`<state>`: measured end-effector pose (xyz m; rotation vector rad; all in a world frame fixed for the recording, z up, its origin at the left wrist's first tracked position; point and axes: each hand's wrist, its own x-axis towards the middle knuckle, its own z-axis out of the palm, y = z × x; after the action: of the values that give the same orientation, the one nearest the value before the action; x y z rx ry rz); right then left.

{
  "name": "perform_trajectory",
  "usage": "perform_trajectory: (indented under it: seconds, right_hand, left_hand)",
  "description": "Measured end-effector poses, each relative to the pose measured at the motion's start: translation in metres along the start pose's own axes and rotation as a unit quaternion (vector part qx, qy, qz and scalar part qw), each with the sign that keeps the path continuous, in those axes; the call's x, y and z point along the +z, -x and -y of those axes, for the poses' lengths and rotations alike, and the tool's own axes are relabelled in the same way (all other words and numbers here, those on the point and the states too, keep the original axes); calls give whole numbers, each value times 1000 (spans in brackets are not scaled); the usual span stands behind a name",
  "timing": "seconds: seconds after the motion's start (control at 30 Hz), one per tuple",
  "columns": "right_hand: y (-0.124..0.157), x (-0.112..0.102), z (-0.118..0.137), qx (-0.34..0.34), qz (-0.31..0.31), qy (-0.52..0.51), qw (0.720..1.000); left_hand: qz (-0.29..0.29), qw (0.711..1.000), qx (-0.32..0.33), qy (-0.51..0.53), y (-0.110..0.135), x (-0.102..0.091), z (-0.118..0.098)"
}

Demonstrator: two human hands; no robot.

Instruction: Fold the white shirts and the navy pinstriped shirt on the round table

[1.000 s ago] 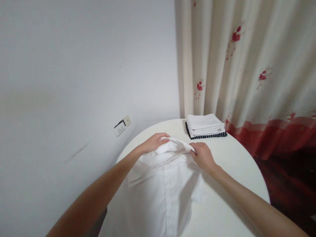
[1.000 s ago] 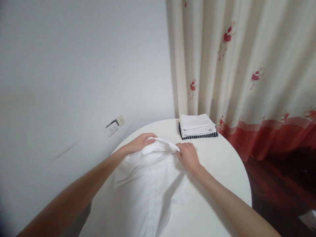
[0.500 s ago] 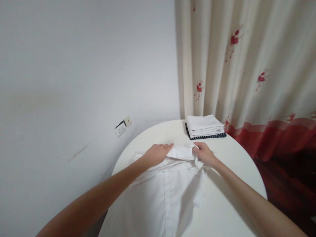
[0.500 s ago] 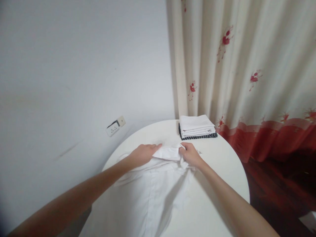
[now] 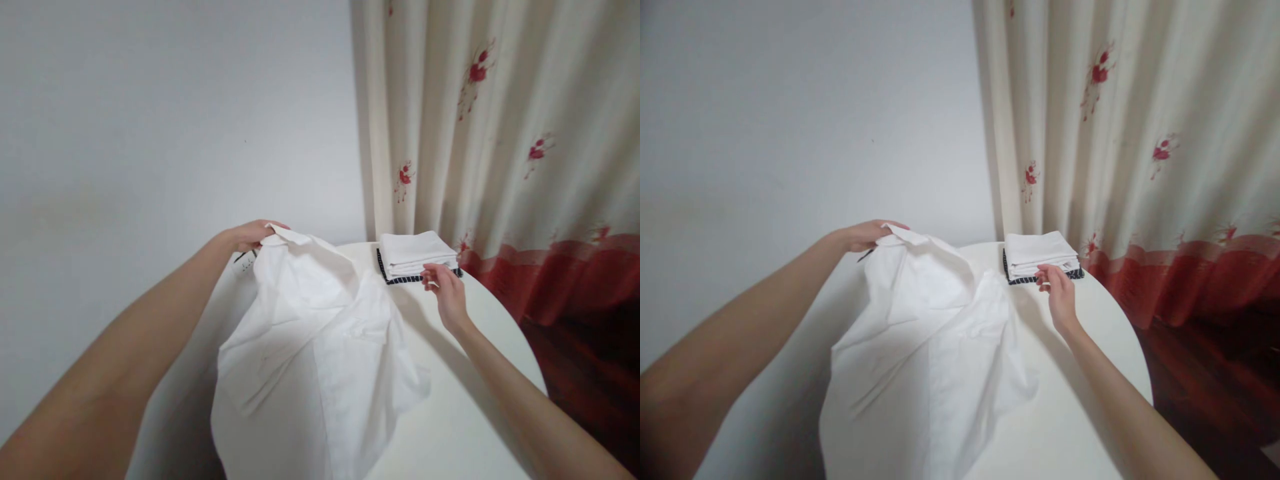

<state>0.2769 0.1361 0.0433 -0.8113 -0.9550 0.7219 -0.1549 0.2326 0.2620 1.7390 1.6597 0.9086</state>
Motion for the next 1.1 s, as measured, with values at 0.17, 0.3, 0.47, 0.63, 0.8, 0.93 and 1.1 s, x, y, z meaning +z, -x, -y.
perform_trajectory:
  seconds: [0.17, 0.3, 0.47, 0.63, 0.8, 0.93, 1.1]
  right_hand:
    - [2, 2, -2, 6, 12, 30, 999]
    - [4, 3, -4, 22, 8, 61, 998]
    - [5, 1, -9, 42, 15, 84, 995]
    - [7, 2, -8, 41, 24, 95, 994]
    - [8, 4, -8, 43, 34, 116, 992]
    - [10, 7, -7, 48, 40, 129, 990]
    - [12, 10, -7, 56, 64, 147, 986]
  left_hand:
    - [-168, 976, 39, 131, -41, -45, -42]
    - [-229, 943, 151, 187, -71, -92, -81]
    - [-222, 901, 328, 174, -104, -139, -104]
    - [-232, 874, 415, 104, -112, -154, -110]
    - [-256, 858, 439, 78, -102, -156, -117]
    - [-240, 856, 456, 38, -91, -148, -124]
    - [-196, 893, 378, 146, -89, -117, -118]
